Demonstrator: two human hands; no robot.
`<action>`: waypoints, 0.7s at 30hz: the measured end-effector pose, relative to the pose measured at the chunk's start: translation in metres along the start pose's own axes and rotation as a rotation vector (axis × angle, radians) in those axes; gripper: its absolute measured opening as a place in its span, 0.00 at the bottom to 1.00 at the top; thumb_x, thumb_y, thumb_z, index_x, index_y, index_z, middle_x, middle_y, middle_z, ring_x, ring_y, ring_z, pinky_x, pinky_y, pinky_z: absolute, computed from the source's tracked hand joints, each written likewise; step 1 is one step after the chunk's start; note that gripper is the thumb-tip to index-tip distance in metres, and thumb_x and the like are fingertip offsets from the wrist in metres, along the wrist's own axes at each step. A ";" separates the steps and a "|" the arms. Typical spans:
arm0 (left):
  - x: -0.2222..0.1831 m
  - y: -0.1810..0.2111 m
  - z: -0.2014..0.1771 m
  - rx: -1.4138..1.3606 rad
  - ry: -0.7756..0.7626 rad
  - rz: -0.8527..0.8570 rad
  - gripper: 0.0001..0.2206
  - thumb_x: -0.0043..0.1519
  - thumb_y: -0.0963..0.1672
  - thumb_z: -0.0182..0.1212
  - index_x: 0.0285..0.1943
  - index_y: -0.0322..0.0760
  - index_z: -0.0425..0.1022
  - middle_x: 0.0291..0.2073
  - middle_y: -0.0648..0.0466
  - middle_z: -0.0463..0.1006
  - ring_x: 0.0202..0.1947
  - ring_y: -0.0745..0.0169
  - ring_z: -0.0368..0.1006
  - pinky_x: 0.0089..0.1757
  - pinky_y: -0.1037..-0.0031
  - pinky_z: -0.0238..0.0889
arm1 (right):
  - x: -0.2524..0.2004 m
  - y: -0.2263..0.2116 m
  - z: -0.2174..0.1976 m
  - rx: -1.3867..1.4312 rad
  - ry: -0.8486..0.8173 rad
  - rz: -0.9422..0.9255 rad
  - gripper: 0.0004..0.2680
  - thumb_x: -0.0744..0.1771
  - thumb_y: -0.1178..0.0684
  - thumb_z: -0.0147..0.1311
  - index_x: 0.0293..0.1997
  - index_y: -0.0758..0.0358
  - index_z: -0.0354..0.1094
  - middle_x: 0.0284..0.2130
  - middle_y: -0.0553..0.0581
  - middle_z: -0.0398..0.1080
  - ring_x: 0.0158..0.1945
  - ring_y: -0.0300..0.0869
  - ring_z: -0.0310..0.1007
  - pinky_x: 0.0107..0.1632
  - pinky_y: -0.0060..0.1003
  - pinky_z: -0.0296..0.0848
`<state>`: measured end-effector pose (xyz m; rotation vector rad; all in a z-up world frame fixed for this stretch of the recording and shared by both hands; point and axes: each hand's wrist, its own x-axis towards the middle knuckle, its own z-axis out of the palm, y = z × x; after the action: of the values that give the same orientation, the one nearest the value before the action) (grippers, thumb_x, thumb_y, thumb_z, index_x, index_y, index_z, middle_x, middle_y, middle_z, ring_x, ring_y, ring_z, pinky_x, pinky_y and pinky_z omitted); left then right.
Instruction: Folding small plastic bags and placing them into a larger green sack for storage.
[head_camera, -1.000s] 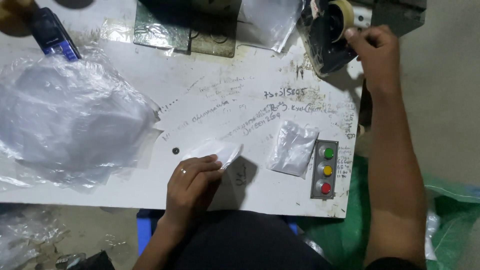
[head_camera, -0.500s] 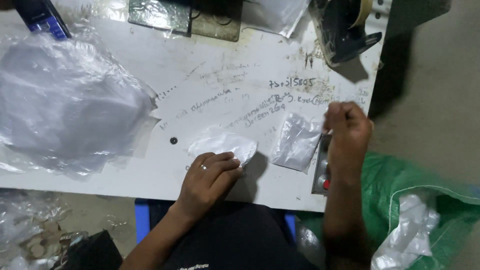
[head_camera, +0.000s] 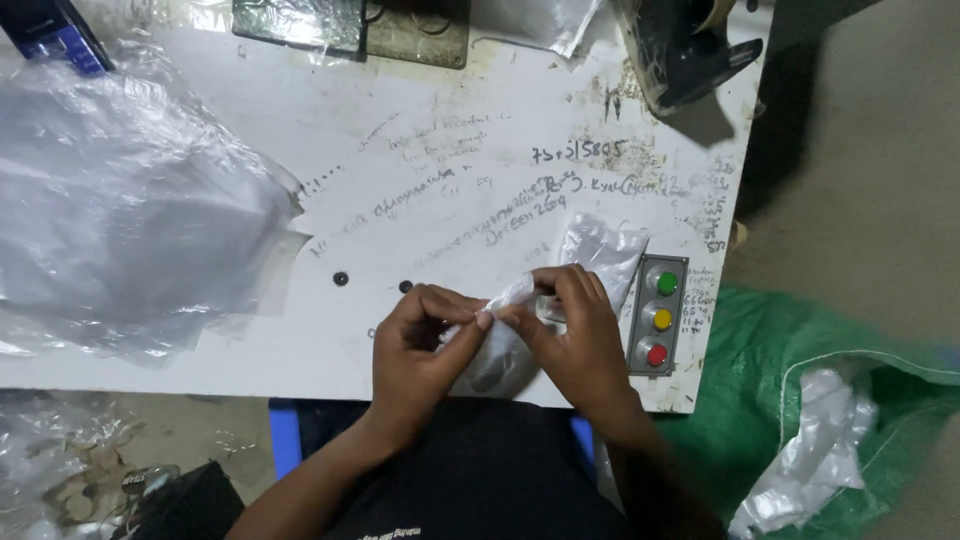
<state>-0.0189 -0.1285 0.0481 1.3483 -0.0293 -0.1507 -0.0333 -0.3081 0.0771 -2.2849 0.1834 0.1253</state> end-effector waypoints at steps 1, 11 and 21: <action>0.000 -0.002 -0.001 -0.002 0.003 0.000 0.09 0.58 0.38 0.71 0.33 0.27 0.72 0.32 0.39 0.82 0.42 0.39 0.84 0.40 0.58 0.76 | -0.003 0.003 0.002 -0.002 -0.002 -0.001 0.21 0.66 0.32 0.59 0.45 0.65 0.70 0.34 0.62 0.70 0.44 0.54 0.73 0.51 0.49 0.70; 0.010 -0.008 -0.014 0.147 -0.069 -0.115 0.10 0.64 0.44 0.65 0.45 0.31 0.76 0.40 0.40 0.85 0.43 0.42 0.83 0.38 0.59 0.75 | -0.008 0.017 -0.026 0.311 0.307 0.242 0.09 0.70 0.50 0.58 0.42 0.67 0.67 0.28 0.61 0.73 0.31 0.41 0.70 0.39 0.39 0.72; 0.018 -0.029 -0.013 0.534 -0.151 0.007 0.11 0.64 0.49 0.66 0.47 0.39 0.80 0.33 0.46 0.85 0.38 0.42 0.82 0.41 0.57 0.74 | 0.019 0.031 0.011 -0.401 0.296 0.216 0.21 0.73 0.43 0.48 0.62 0.77 0.54 0.47 0.76 0.61 0.49 0.69 0.72 0.46 0.67 0.76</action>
<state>-0.0023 -0.1245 0.0156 1.8664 -0.2139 -0.2502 -0.0202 -0.3218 0.0444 -2.6701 0.6063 -0.0738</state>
